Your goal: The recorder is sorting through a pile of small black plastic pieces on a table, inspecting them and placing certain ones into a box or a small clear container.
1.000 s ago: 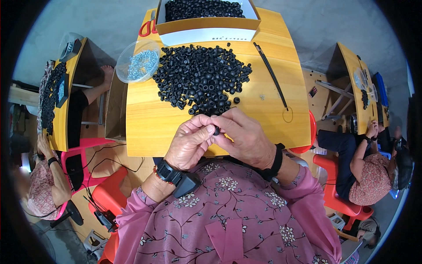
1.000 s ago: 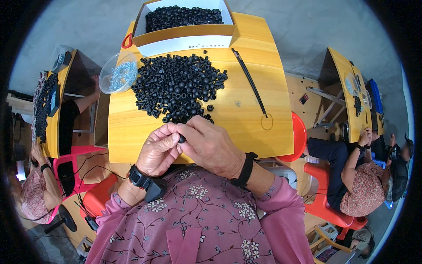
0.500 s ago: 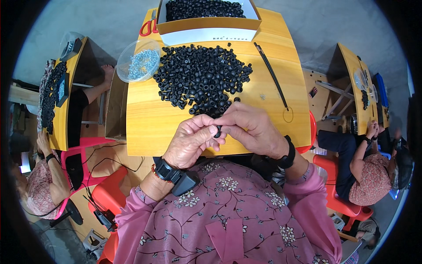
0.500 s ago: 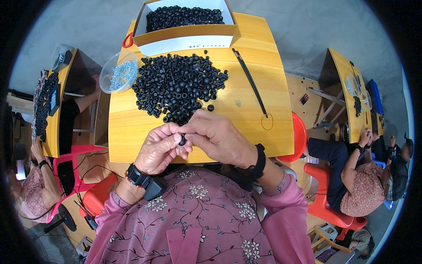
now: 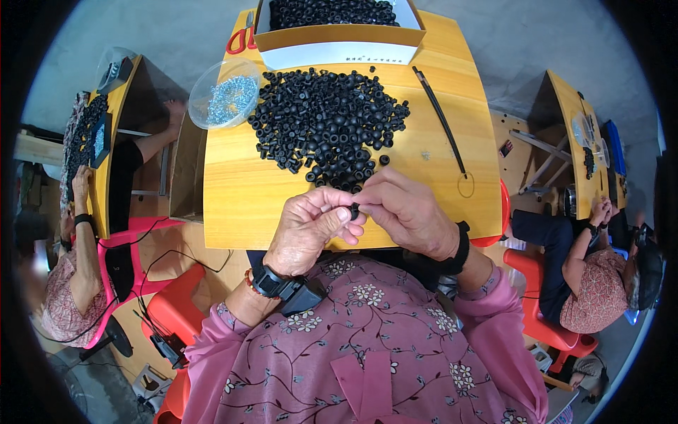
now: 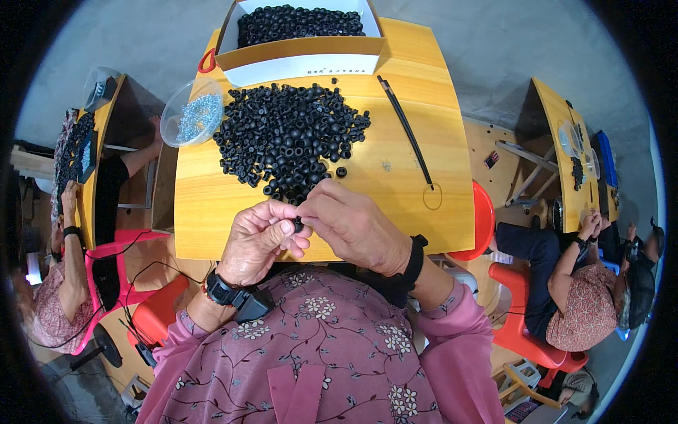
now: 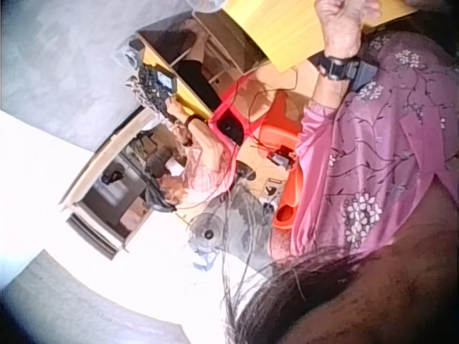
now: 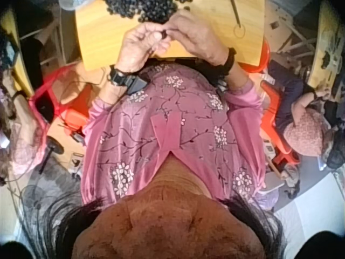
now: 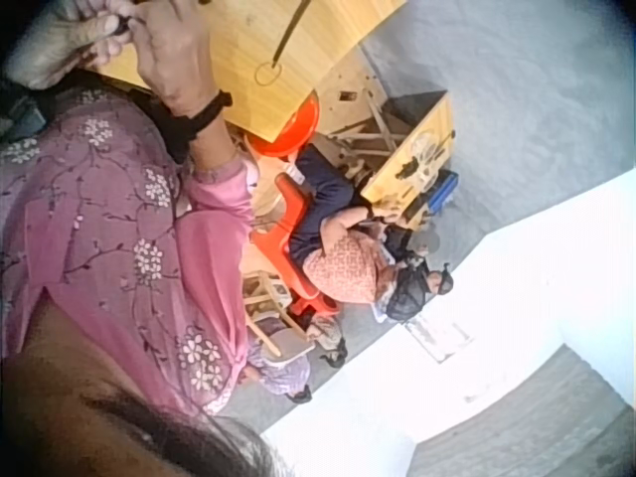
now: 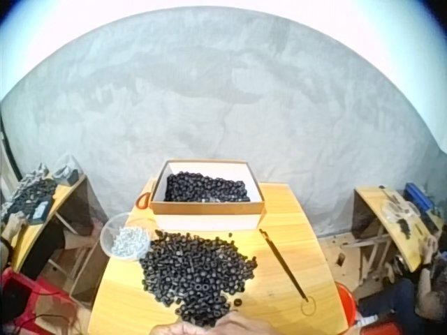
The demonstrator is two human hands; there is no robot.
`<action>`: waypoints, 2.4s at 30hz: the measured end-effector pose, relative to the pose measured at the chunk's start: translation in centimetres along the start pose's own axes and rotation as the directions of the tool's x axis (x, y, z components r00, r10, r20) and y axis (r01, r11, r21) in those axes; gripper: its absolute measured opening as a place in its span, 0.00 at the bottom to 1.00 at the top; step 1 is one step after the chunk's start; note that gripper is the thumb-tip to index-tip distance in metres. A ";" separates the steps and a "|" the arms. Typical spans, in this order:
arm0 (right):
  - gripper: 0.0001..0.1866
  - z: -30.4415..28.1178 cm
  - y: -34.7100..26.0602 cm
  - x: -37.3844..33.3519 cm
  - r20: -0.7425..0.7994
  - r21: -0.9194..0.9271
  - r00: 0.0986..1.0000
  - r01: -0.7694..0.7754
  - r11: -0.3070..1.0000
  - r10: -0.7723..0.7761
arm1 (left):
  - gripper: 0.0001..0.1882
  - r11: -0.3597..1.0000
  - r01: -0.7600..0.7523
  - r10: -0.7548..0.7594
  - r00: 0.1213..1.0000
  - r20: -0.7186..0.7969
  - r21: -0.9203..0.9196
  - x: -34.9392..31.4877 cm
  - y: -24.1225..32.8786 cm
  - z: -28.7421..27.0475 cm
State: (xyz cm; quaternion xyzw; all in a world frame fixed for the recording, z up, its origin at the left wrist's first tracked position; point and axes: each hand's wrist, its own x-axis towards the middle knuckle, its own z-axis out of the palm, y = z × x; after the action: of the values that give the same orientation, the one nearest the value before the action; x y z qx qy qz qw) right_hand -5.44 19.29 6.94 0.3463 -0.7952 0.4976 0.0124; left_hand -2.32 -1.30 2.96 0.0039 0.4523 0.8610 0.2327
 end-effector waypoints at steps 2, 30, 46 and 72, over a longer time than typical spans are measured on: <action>0.09 0.0 0.0 -0.1 -0.009 -0.004 1.000 0.004 1.000 -0.004 | 0.10 1.000 -0.006 0.006 1.000 -0.001 0.011 0.0 0.1 0.1; 0.06 1.1 0.0 0.2 -0.121 0.063 0.991 -0.040 0.997 0.048 | 0.08 0.995 -0.075 0.079 0.995 -0.058 0.066 0.0 0.7 -0.1; 0.06 1.2 0.5 -0.1 -0.070 0.070 0.997 -0.033 0.997 0.038 | 0.04 0.988 -0.089 0.098 0.993 -0.066 0.123 0.1 0.6 0.0; 0.06 1.2 0.9 -0.9 -0.026 0.002 0.999 0.043 0.999 -0.043 | 0.06 0.999 0.047 -0.048 0.995 -0.085 -0.014 0.3 0.5 1.1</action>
State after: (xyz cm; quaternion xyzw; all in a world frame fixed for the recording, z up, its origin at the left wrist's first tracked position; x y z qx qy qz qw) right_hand -4.86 19.06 5.31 0.3566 -0.7868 0.5027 0.0332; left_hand -2.58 -0.54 3.98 -0.0450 0.4564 0.8573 0.2337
